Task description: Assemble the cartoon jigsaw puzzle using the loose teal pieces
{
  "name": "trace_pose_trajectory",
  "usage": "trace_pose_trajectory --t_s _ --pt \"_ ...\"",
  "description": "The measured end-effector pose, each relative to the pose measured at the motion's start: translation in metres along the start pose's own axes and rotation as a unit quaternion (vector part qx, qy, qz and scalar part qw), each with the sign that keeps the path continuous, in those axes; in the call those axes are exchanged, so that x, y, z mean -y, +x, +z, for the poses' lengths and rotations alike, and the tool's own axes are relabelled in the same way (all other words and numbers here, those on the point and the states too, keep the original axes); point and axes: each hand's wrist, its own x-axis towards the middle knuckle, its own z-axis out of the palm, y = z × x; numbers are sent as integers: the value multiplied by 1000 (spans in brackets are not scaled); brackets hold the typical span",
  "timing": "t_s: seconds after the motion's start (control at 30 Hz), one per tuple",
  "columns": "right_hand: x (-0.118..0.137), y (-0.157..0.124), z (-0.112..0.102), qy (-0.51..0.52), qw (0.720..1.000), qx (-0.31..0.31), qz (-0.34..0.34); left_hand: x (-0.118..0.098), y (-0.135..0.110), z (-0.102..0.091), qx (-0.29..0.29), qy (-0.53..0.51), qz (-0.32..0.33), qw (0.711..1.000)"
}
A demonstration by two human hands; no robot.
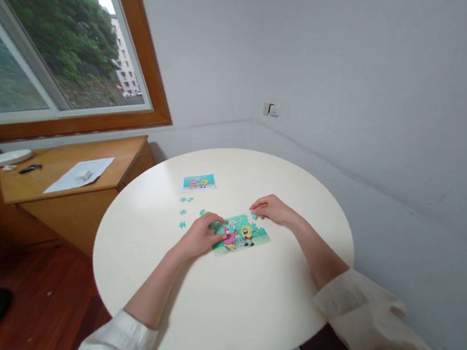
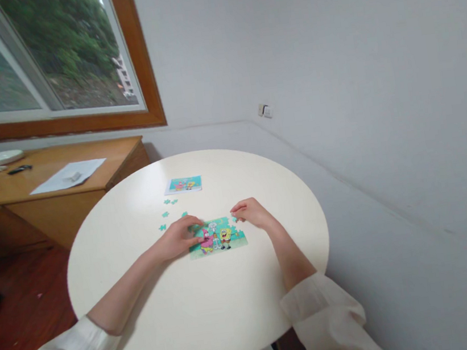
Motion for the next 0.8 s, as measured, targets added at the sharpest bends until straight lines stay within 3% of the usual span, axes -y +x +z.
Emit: trace_pose_trajectory --t_s 0.3,0.8 --pt "3 -7 -8 -23 998 50 26 5 -3 2 50 11 35 998" --pt "5 -11 -12 -26 994 97 37 4 -3 2 57 16 25 998"
